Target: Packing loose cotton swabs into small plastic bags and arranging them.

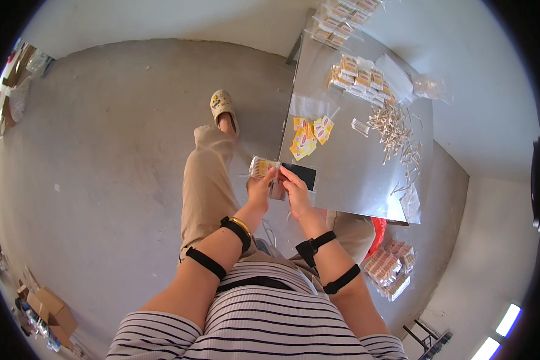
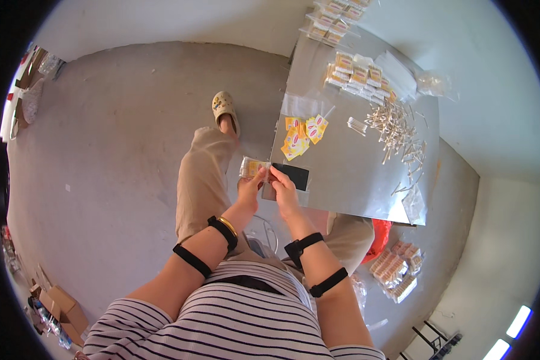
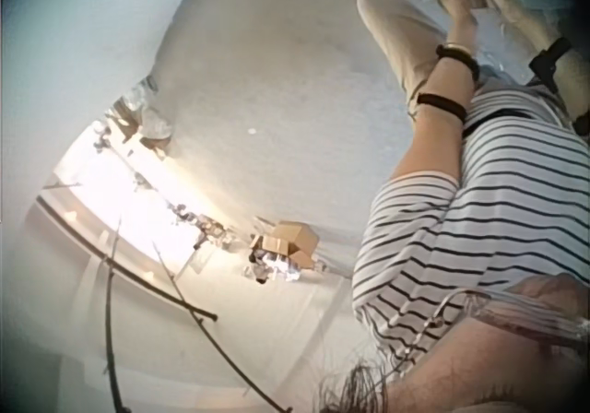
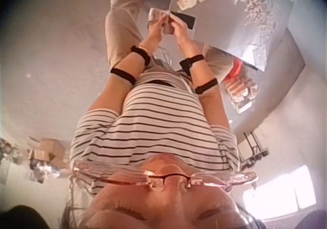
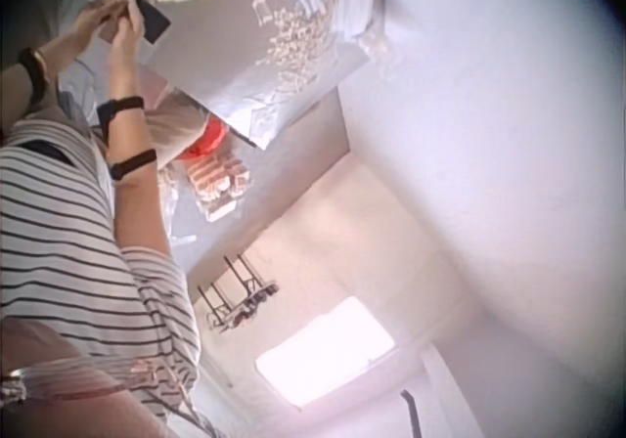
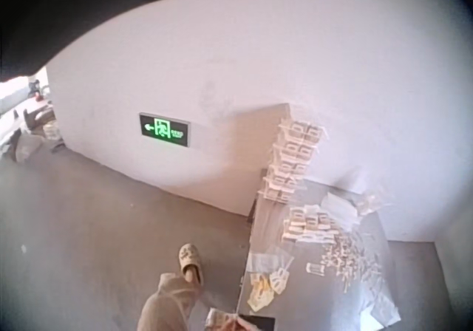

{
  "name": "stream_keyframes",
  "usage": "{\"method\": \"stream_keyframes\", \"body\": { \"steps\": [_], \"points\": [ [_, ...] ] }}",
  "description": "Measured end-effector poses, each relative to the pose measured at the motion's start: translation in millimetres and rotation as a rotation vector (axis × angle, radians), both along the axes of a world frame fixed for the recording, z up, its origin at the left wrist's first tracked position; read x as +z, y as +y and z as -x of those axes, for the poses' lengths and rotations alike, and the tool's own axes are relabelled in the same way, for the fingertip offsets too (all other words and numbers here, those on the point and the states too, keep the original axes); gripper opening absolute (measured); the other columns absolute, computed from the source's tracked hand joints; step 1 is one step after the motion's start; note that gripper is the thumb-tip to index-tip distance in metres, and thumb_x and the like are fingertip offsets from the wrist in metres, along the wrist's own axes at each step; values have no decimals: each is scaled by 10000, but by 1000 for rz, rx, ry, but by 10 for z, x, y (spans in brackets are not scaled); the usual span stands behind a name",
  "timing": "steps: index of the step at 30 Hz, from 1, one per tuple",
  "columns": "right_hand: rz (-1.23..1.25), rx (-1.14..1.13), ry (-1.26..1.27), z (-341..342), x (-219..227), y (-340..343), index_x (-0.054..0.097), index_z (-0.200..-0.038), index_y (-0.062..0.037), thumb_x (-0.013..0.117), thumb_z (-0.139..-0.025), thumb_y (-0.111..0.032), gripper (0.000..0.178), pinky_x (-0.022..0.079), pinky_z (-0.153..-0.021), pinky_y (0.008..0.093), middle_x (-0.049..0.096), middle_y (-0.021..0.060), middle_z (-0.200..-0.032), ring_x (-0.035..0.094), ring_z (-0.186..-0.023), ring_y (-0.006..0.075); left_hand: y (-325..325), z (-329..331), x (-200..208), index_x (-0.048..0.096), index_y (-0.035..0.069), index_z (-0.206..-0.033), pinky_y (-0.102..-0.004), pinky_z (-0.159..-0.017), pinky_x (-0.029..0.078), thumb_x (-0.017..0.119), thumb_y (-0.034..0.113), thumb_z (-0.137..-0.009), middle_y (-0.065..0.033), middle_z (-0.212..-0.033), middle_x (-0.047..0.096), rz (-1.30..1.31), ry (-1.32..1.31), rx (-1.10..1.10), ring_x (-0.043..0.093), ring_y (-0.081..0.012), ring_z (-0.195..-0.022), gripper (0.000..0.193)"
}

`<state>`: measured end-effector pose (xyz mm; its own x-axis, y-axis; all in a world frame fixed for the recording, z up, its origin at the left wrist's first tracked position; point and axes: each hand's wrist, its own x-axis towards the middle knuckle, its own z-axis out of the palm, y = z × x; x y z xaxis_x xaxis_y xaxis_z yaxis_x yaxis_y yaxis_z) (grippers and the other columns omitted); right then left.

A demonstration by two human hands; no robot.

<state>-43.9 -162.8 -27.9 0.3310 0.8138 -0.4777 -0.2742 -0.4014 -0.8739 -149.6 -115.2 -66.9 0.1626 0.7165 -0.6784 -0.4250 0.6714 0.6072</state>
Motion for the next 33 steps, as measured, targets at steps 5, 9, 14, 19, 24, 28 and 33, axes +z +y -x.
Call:
{"method": "stream_keyframes", "body": {
  "steps": [5,9,14,19,24,28,33],
  "points": [
    [112,15,-83,-99,30,-48,579,-1380,21,449,-984,10,417,479,-998,294,676,82,-1238,639,-1106,162,41,50,-55,680,142,-1166,-242,-765,447,841,321,-850,60,-966,667,83,81,-145,581,-56,-817,397],
    [164,96,-5,-26,91,57,626,-1314,16,469,-975,-2,374,498,-928,275,692,55,-1170,643,-1046,132,33,37,-31,699,171,-1116,-222,-715,392,837,366,-848,91,-909,645,45,32,-101,523,-25,-755,359],
    [213,161,-211,-118,-24,110,616,-1318,20,495,-961,5,377,502,-884,258,690,47,-1139,632,-993,117,94,69,-61,703,200,-1067,-219,-720,378,822,404,-857,103,-901,649,57,89,-175,529,-22,-757,316],
    [165,91,-116,-79,23,189,640,-1265,50,515,-937,28,351,518,-858,262,718,73,-1099,658,-949,129,130,108,-74,693,214,-1104,-246,-769,387,824,409,-854,105,-926,668,41,41,-186,560,-32,-825,343],
    [142,199,27,66,63,333,599,-1332,21,539,-958,1,379,475,-815,235,703,50,-1144,613,-934,88,233,293,-22,673,197,-1147,-259,-829,394,833,422,-841,76,-1015,675,1,48,-154,596,-47,-915,413],
    [67,164,7,218,278,456,646,-1244,-6,593,-971,-46,281,465,-789,226,702,26,-1077,602,-912,66,368,497,319,645,167,-1170,-247,-834,440,798,381,-891,35,-1105,677,-9,43,-91,626,-71,-965,383],
    [-73,142,-188,392,901,529,669,-1073,-15,661,-959,-93,138,468,-780,225,684,13,-963,608,-877,70,423,633,855,635,151,-1180,-263,-877,495,749,280,-944,17,-1091,691,-153,-290,-19,652,-98,-992,292]
  ]
}}
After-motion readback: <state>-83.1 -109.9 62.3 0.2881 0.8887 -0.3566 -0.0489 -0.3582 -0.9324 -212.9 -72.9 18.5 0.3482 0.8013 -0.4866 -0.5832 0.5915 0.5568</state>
